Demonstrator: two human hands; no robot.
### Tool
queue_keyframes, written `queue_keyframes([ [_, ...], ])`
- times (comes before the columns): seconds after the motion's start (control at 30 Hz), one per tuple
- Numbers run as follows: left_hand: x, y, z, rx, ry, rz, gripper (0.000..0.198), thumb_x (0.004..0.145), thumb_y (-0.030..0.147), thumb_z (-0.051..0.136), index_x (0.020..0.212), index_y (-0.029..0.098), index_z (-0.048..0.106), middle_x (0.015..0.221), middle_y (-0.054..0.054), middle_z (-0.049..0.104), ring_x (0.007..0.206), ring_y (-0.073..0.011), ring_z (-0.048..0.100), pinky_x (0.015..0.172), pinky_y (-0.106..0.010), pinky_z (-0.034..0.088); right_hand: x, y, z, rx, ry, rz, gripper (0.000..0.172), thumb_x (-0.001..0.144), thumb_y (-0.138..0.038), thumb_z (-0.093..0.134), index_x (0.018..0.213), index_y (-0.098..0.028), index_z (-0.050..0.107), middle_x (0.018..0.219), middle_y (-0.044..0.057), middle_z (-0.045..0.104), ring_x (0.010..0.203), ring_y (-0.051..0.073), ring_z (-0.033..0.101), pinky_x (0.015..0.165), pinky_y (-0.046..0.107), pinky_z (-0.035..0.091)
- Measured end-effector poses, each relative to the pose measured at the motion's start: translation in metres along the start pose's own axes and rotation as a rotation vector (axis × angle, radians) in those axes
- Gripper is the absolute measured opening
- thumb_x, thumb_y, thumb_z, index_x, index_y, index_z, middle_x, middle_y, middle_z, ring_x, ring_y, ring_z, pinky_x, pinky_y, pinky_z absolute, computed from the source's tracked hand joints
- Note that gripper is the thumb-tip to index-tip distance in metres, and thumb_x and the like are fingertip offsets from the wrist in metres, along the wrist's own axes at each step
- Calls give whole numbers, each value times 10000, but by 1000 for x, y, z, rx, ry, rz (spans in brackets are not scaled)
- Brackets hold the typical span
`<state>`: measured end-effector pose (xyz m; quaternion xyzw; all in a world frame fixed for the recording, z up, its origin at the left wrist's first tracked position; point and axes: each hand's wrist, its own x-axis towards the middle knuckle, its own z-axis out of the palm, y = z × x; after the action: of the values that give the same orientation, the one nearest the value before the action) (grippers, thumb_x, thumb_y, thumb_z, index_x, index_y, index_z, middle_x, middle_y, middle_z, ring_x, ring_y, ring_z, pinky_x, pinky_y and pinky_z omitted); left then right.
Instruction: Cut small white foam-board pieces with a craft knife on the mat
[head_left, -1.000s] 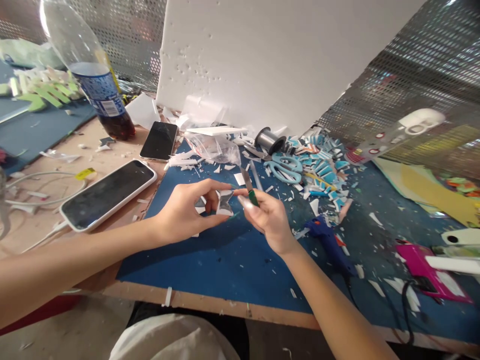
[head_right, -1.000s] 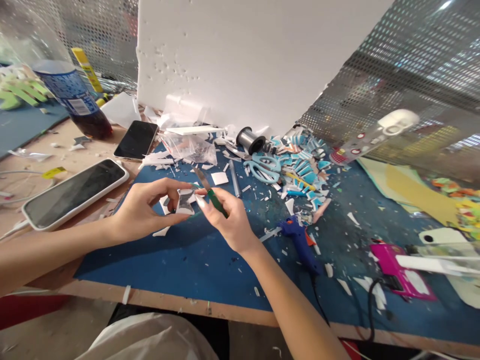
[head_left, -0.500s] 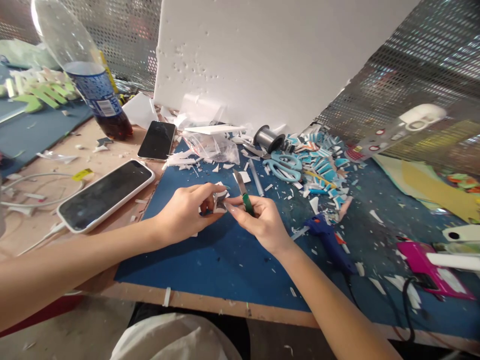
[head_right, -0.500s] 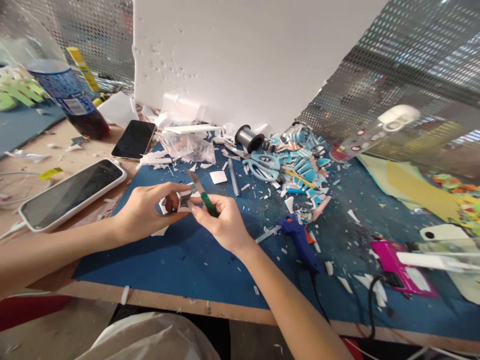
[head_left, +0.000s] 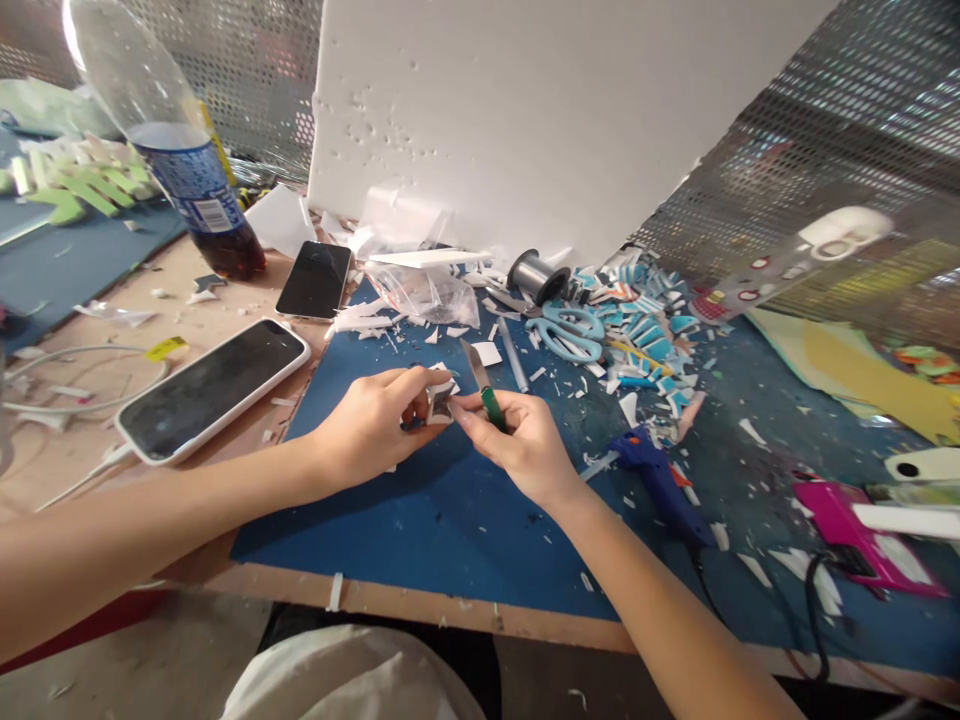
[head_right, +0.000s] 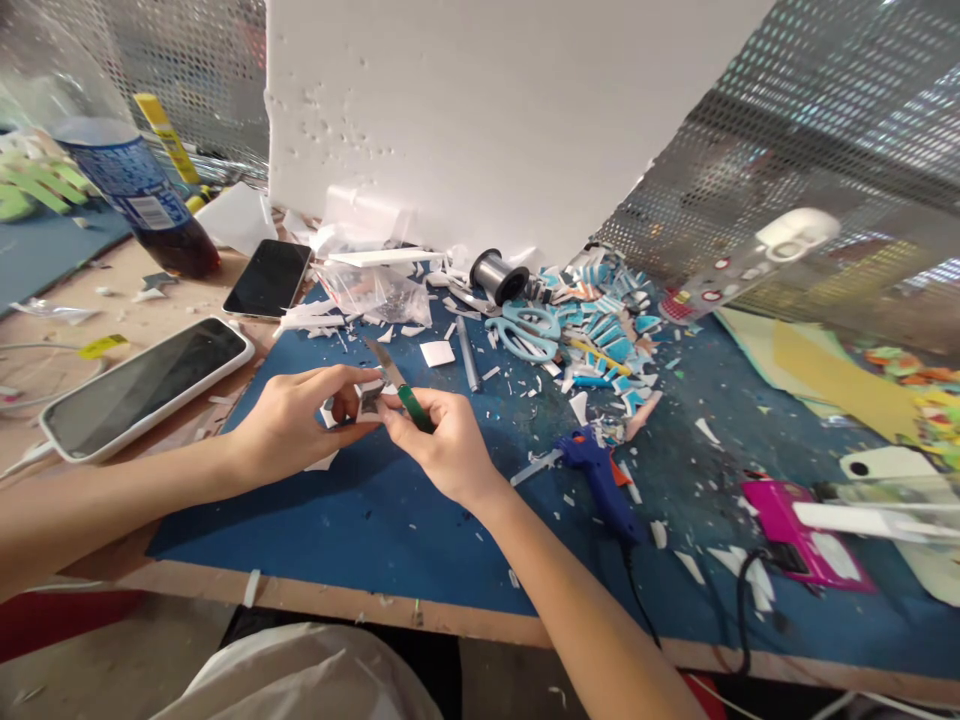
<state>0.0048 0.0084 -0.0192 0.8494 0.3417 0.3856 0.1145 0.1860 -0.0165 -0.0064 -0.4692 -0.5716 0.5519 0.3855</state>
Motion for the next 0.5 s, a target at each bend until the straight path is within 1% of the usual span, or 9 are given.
queue_keyframes([
  [0.1,0,0,2,20,9,7,244,747,192,662,962,112,579,577,41,592,503,-81,558,517,-164,465,1,1,1,-1,-6,-15,232,805,-349,605,781,-120,637,496,-73,338,421,44,254,411,226,198],
  [0.23,-1,0,4,21,11,2,281,711,161,692,958,105,571,567,52,591,492,-74,558,502,-155,454,1,3,5,-45,44,-23,188,781,-306,606,784,-120,631,528,-58,393,440,47,276,417,222,214],
  [0.37,-2,2,2,-31,11,-30,284,725,192,693,965,119,560,566,62,584,484,-64,550,491,-145,443,2,2,4,-89,130,-28,195,763,-313,635,790,-120,642,512,-67,360,447,51,273,413,217,197],
  [0.5,0,4,-3,-126,38,-91,324,737,268,705,980,118,552,590,51,594,496,-65,548,510,-156,461,5,-1,-8,-47,257,-26,241,786,-364,636,852,-133,654,498,-82,324,414,41,239,398,216,172],
])
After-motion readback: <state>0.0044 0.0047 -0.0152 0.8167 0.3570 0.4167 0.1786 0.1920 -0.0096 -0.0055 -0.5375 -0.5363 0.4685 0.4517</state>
